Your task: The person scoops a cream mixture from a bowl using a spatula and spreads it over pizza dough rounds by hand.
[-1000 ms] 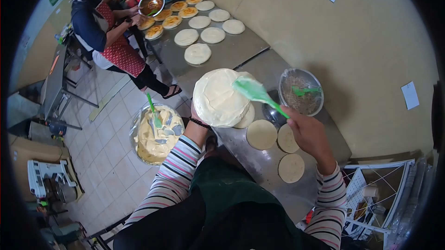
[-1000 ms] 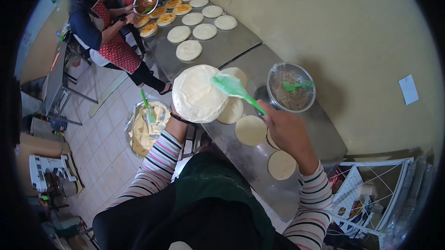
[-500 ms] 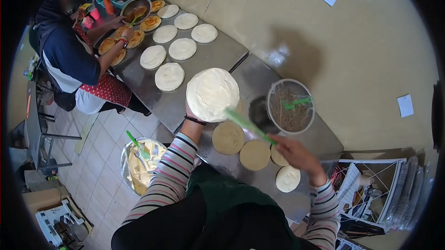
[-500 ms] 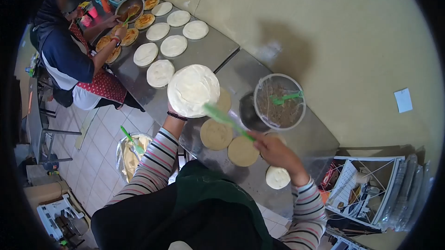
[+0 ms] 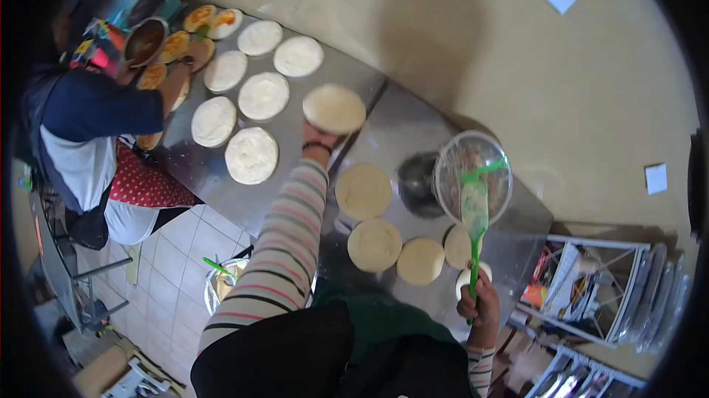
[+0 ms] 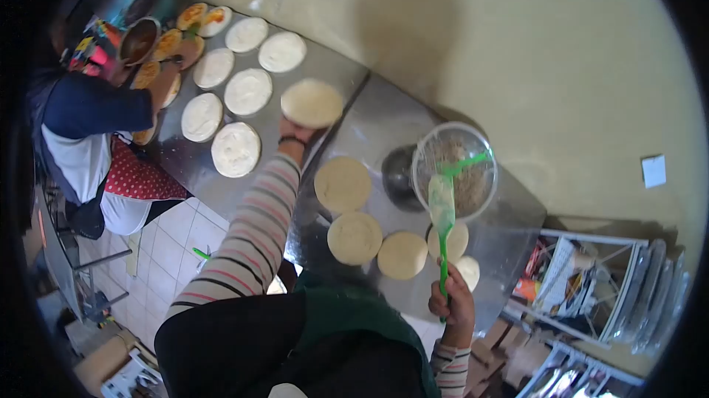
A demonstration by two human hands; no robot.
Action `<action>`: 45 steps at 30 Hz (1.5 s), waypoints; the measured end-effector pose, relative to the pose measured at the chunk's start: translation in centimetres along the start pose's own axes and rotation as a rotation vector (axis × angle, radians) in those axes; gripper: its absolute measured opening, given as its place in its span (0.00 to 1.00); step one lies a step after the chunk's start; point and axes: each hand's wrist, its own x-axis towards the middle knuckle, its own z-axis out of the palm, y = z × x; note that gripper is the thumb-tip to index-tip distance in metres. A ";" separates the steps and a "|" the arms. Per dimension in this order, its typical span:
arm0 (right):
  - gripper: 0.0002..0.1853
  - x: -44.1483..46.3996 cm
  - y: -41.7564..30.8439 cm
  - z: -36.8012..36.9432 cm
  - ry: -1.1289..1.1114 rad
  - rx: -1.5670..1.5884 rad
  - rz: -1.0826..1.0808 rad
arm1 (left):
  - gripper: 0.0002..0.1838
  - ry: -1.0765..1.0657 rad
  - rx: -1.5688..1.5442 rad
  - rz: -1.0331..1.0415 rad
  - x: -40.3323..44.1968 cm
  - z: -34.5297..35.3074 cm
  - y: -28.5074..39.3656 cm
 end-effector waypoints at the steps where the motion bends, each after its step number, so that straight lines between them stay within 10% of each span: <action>1: 0.25 0.0 0.2 0.2 0.018 -0.005 -0.006 | 0.27 0.111 -0.143 -0.151 0.0 -0.2 -0.2; 3: 0.26 0.0 0.6 0.5 0.105 -0.020 0.018 | 0.26 0.817 0.082 -0.084 1.6 -1.1 -0.9; 10: 0.26 1.8 6.1 -1.0 -0.050 0.254 0.201 | 0.33 0.342 1.892 0.339 -11.1 -8.6 -6.2; 14: 0.26 3.0 8.4 -1.0 -0.105 0.253 0.234 | 0.39 0.437 2.200 0.354 -15.5 -5.4 -7.5; 17: 0.25 3.1 8.2 -0.7 -0.011 0.195 0.214 | 0.40 0.305 2.242 0.646 -10.4 -16.5 -9.8; 18: 0.24 2.9 7.8 -1.1 -0.024 0.151 0.203 | 0.35 0.361 2.312 0.387 -11.0 -13.3 -9.4; 23: 0.23 2.1 6.6 -4.5 -0.106 -0.031 0.135 | 0.21 0.323 1.991 0.344 -13.3 -1.9 -7.3; 29: 0.20 0.3 5.5 -5.8 -0.087 -0.295 0.060 | 0.18 0.030 0.430 -0.147 -21.3 3.0 -8.7; 36: 0.21 -0.8 5.8 -6.6 -0.133 -1.425 -0.915 | 0.20 -0.192 0.073 -0.148 -35.9 2.9 -13.0; 45: 0.22 -5.5 11.6 -6.4 -0.538 -1.454 -1.013 | 0.25 -0.260 -0.201 0.103 -47.3 -4.6 -13.0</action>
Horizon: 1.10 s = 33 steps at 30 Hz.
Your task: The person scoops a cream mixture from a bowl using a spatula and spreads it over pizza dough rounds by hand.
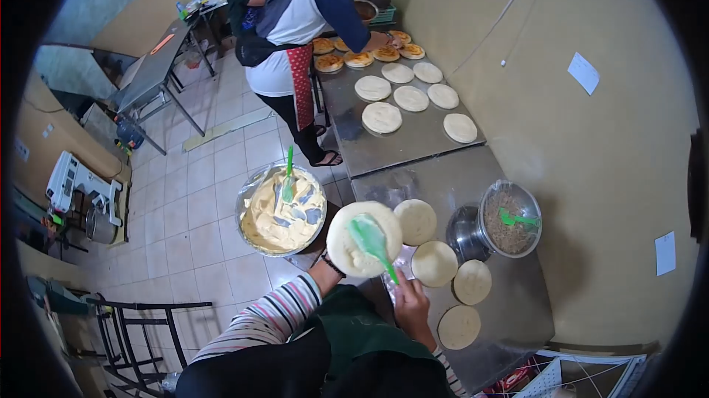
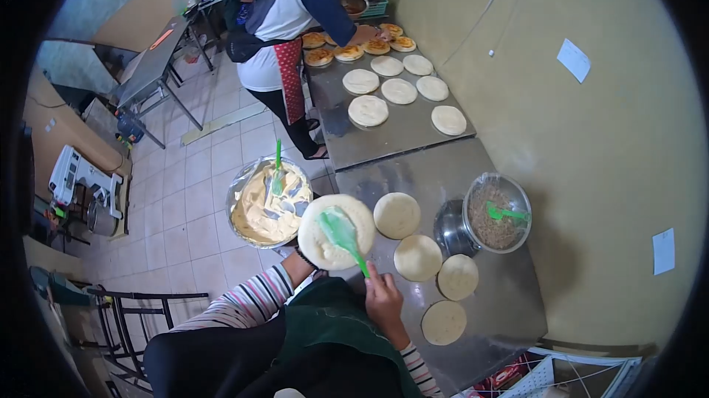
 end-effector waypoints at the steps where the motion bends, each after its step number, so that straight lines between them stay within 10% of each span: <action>1: 0.22 -0.3 -0.5 1.0 -0.039 0.022 0.009 | 0.23 0.009 -0.046 -0.031 -0.7 0.1 0.5; 16: 0.21 1.2 -10.4 15.0 -1.094 0.887 0.076 | 0.29 0.462 -0.067 0.590 -28.4 -13.5 17.8; 17: 0.22 2.2 -10.4 14.9 -1.246 0.893 0.554 | 0.29 0.476 -0.088 0.584 -30.3 -14.5 18.8; 19: 0.22 4.4 -10.5 17.3 -1.104 0.947 0.710 | 0.30 0.499 -0.136 0.577 -34.0 -16.1 20.6; 21: 0.19 6.3 -8.3 21.0 -1.005 0.440 0.638 | 0.31 0.520 -0.175 0.572 -35.2 -17.9 21.4; 24: 0.18 7.8 -5.9 28.0 -0.845 -0.315 -0.037 | 0.32 0.540 -0.226 0.550 -35.2 -20.6 20.9; 33: 0.17 10.1 -5.3 44.9 -0.883 -0.651 -0.259 | 0.48 0.590 -0.311 0.522 -29.4 -26.2 23.8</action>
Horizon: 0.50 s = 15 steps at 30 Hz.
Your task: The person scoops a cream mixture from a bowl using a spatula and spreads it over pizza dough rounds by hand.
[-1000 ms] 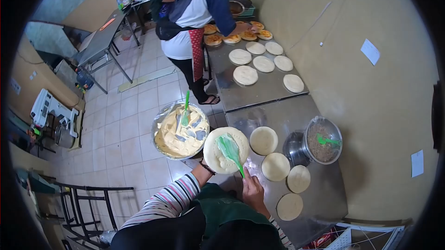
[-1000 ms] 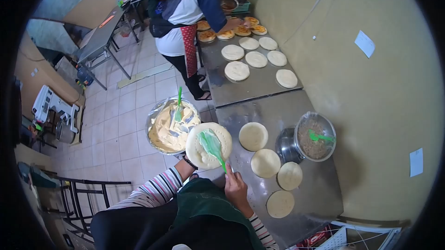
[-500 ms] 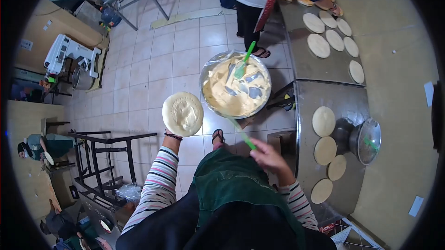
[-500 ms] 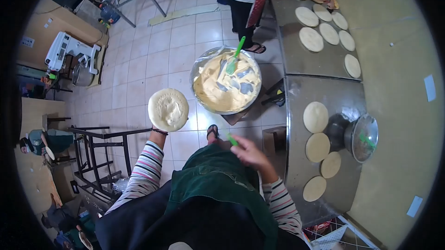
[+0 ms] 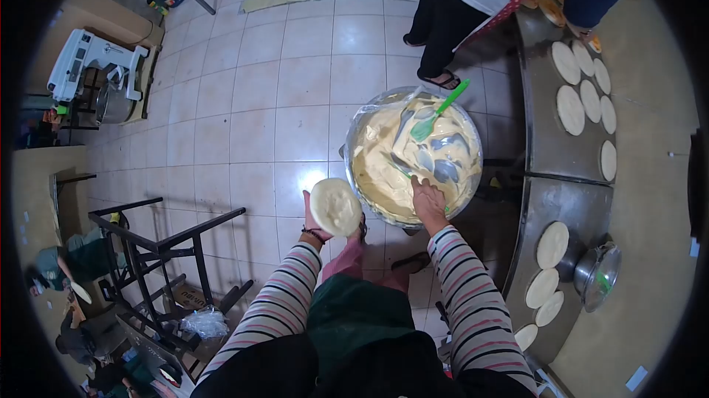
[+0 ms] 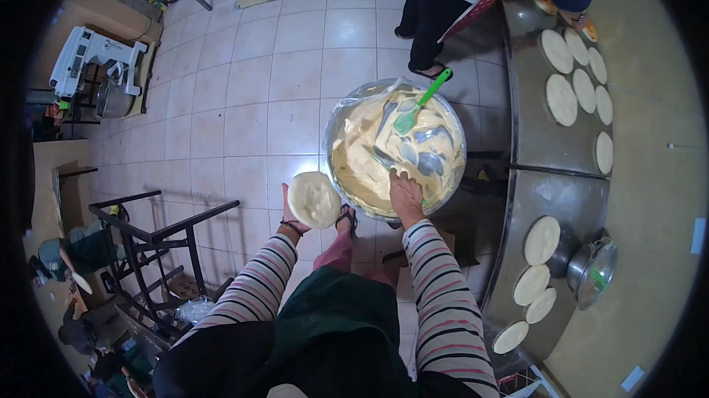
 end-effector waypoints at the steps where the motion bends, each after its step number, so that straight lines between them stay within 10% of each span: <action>1: 0.17 0.4 -0.5 0.8 -0.022 0.003 -0.016 | 0.48 0.012 -0.007 -0.007 0.7 0.3 0.1; 7: 0.15 -1.2 -1.4 1.0 -0.138 0.168 -0.121 | 0.53 0.010 -0.005 -0.103 1.6 0.2 0.7; 15: 0.16 -2.0 2.8 4.5 -0.647 1.423 0.292 | 0.48 -0.065 -0.053 0.017 1.6 -2.6 1.5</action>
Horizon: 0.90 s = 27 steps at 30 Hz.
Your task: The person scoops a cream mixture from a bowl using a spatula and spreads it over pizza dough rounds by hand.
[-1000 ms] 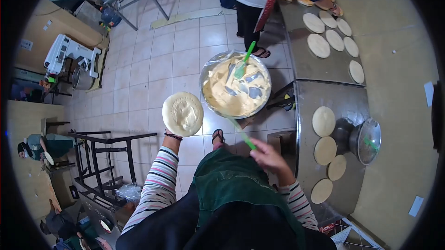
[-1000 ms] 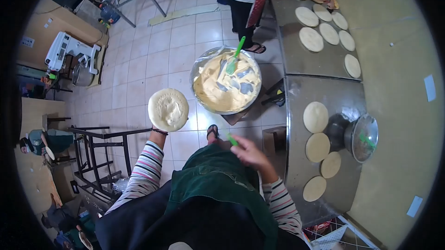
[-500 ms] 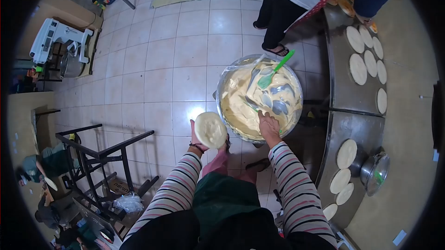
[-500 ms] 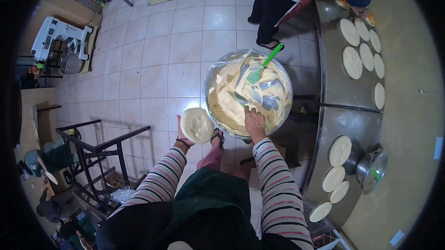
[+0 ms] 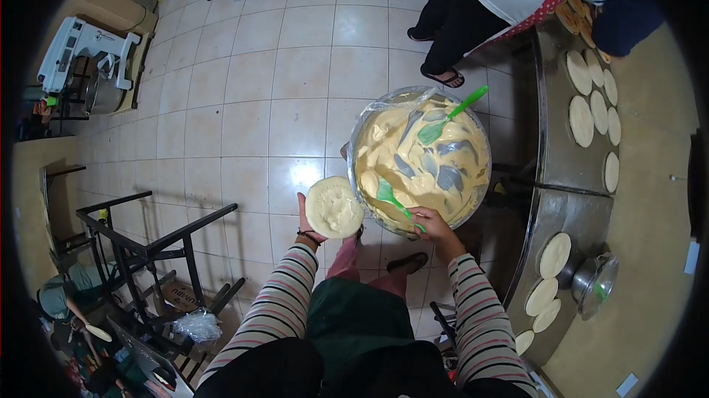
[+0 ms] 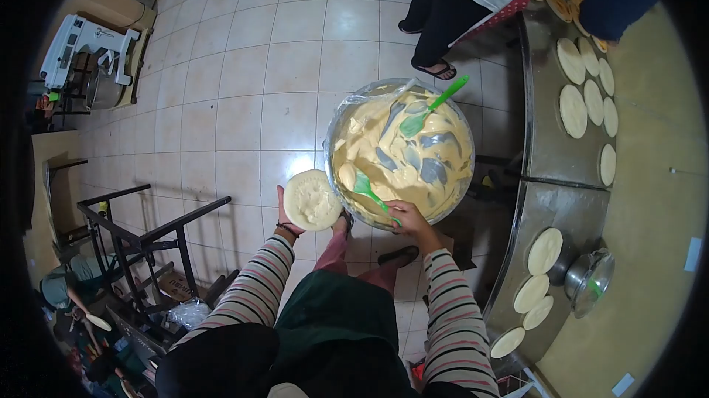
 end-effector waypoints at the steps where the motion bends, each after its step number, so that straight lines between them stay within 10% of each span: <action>1: 0.16 -0.6 0.2 0.0 -0.007 0.080 -0.007 | 0.47 -0.020 -0.003 -0.002 -0.3 -0.2 0.4; 17: 0.15 -20.9 -8.1 2.0 0.325 0.161 -0.410 | 0.30 -0.190 -0.039 0.032 -2.3 12.7 -2.5; 20: 0.15 -25.3 -10.4 4.0 0.384 0.031 -0.521 | 0.29 -0.395 -0.018 -0.063 -2.5 18.4 -5.4; 22: 0.17 -27.2 -12.5 6.1 0.835 -0.801 -0.781 | 0.28 -0.460 0.042 -0.110 -4.1 22.4 -6.8; 27: 0.20 -30.0 -14.0 9.5 0.927 -1.019 -0.917 | 0.29 -0.565 0.118 -0.187 -5.3 27.0 -8.8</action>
